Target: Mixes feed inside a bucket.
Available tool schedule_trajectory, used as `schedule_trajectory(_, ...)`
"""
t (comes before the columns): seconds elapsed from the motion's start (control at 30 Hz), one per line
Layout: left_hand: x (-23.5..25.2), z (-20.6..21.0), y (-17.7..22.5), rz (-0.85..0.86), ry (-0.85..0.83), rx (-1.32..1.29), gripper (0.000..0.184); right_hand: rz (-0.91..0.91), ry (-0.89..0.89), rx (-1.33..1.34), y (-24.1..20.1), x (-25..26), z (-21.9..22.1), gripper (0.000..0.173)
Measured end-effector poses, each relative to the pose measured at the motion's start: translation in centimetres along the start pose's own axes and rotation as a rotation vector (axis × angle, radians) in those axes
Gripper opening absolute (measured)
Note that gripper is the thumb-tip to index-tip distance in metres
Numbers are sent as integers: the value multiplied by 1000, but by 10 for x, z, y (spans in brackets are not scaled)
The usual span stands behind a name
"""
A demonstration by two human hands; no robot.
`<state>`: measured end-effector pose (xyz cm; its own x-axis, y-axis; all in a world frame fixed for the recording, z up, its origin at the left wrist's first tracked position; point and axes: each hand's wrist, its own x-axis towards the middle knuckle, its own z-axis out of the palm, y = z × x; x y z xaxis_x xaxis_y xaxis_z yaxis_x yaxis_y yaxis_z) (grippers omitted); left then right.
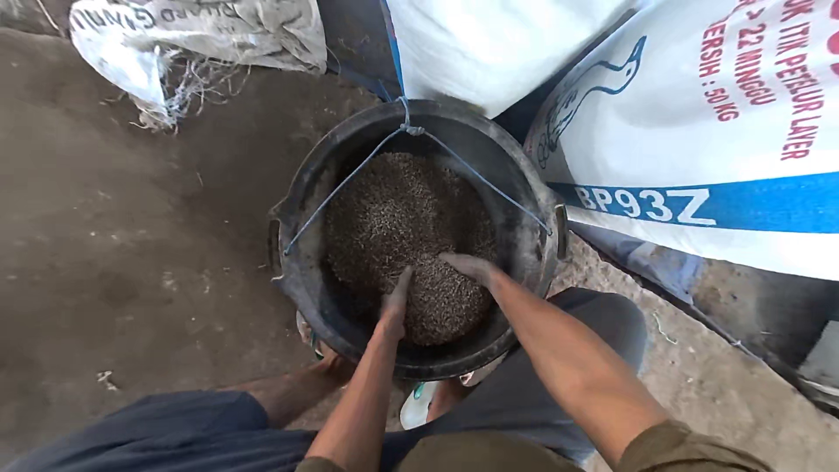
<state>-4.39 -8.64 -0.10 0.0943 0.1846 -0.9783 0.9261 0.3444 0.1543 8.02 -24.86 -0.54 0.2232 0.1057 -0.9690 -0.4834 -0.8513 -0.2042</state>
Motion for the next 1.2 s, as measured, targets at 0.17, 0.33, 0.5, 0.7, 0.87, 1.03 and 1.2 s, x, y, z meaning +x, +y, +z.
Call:
schedule_trajectory(0.17, -31, -1, 2, 3, -143, -167, 57, 48, -127, 302, -19, -44, 25, 58)
schedule_trajectory(0.33, -56, -29, 50, 394, -23, 29, 29, -382, -172, 108, -51, -49, -12, 40)
schedule_trajectory(0.5, -11, -58, 78, 376, 398, -41, 79, -327, 288, -210, -76, -17, -73, 54)
schedule_trajectory(0.7, 20, -41, 92, 318, 243, -693, 73, -476, 716, 178, -91, 60, -70, 47)
schedule_trajectory(0.87, 40, -50, 118, 374, 167, -638, 74, -605, 423, 364, -173, 88, -54, 51)
schedule_trajectory(1.03, 51, -48, 135, 430, -119, -643, 63, -509, -25, 81, -206, 54, -35, 57)
schedule_trajectory(1.2, 6, -52, 111, 495, -99, -590, 37, -518, -203, -23, -179, 6, -27, 38)
